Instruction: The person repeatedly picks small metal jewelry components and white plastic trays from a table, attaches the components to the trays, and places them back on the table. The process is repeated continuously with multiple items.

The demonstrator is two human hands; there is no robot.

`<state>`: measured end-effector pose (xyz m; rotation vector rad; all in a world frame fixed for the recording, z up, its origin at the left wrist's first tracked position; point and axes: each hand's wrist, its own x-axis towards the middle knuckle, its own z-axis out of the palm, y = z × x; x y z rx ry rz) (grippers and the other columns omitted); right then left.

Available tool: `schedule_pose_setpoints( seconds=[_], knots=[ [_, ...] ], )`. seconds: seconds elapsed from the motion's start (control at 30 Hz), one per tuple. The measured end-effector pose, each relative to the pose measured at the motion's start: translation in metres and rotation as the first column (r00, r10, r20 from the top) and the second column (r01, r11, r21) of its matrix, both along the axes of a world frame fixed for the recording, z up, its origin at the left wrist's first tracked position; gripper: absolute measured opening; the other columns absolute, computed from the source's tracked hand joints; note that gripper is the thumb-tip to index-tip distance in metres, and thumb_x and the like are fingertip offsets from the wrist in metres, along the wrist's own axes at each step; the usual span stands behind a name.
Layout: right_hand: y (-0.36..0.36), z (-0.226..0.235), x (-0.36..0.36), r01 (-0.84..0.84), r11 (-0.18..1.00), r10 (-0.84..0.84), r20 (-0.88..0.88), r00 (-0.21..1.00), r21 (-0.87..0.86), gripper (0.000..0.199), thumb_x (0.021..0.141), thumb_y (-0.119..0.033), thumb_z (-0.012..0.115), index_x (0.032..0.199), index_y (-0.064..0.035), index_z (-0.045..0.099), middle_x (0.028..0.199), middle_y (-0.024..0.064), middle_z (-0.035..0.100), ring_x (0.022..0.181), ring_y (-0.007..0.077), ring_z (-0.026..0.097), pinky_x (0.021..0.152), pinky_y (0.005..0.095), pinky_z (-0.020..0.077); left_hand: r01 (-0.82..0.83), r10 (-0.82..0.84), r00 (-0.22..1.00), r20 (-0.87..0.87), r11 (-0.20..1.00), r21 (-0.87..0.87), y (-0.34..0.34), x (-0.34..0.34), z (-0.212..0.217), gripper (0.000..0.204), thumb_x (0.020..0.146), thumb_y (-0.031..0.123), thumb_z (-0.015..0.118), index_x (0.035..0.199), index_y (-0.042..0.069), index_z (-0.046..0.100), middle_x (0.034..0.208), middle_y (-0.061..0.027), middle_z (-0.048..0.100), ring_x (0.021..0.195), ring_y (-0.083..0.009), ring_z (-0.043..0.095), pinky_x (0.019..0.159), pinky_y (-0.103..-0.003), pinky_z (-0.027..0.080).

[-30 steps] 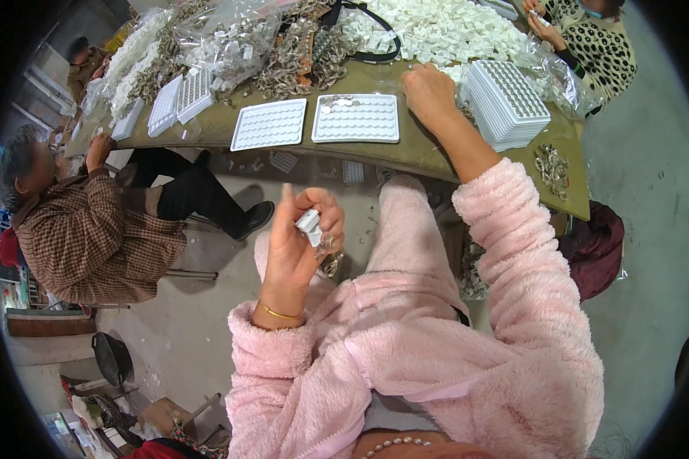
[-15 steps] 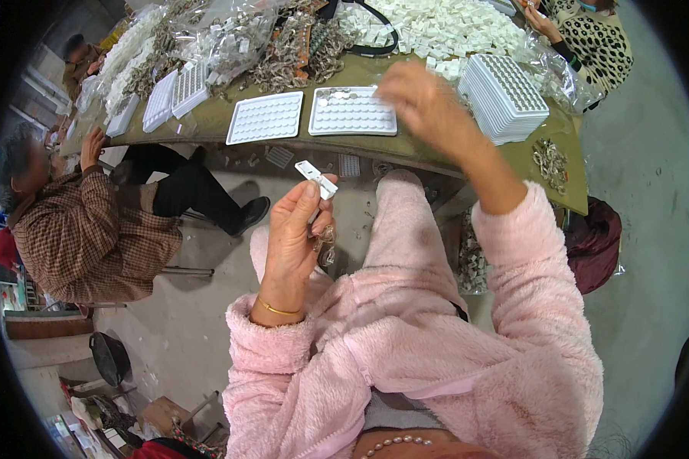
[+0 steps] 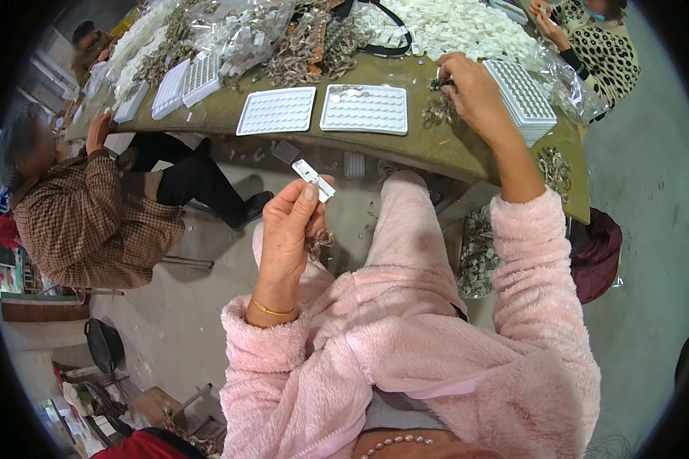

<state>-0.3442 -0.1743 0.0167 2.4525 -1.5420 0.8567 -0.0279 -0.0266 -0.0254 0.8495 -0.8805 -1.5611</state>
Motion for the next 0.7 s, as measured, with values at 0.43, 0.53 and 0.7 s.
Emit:
schedule_pose_setpoints(
  seconds=[0.43,0.53,0.7],
  knots=[
    [0.086,0.01,0.109,-0.848,0.431,0.436,0.753,0.494,0.307,0.017,0.091,-0.007,0.063,0.106,0.0001,0.061,0.095,0.0024,0.061,0.087,0.0099,0.056,0.077,0.023,0.0466,0.064,-0.016,0.964,0.266,0.983,-0.172,0.011,0.018,0.023,0.014,0.095,0.013,0.063,0.101,0.002,0.069,0.076,0.0044,0.061,0.063,-0.0003,0.045,0.054,-0.017,0.033],
    [0.089,0.015,0.117,-0.814,0.519,0.62,0.541,0.569,0.26,0.018,0.088,-0.005,0.064,0.105,0.0014,0.061,0.092,0.0068,0.061,0.084,0.0176,0.057,0.076,0.0275,0.0465,0.068,0.004,0.949,0.316,0.975,-0.214,0.013,0.022,0.021,0.014,0.094,0.014,0.066,0.098,0.001,0.069,0.077,0.0032,0.062,0.069,-0.0022,0.051,0.059,-0.018,0.039],
    [0.098,0.019,0.124,-0.778,0.564,0.531,0.6,0.598,0.276,0.019,0.085,-0.003,0.066,0.103,0.002,0.064,0.09,0.0096,0.06,0.083,0.0228,0.059,0.074,0.0315,0.0467,0.061,0.025,0.949,0.315,0.964,-0.259,0.012,0.027,0.018,0.014,0.092,0.013,0.068,0.098,0.001,0.069,0.078,0.0023,0.064,0.07,-0.0028,0.054,0.061,-0.018,0.042]
  ],
)
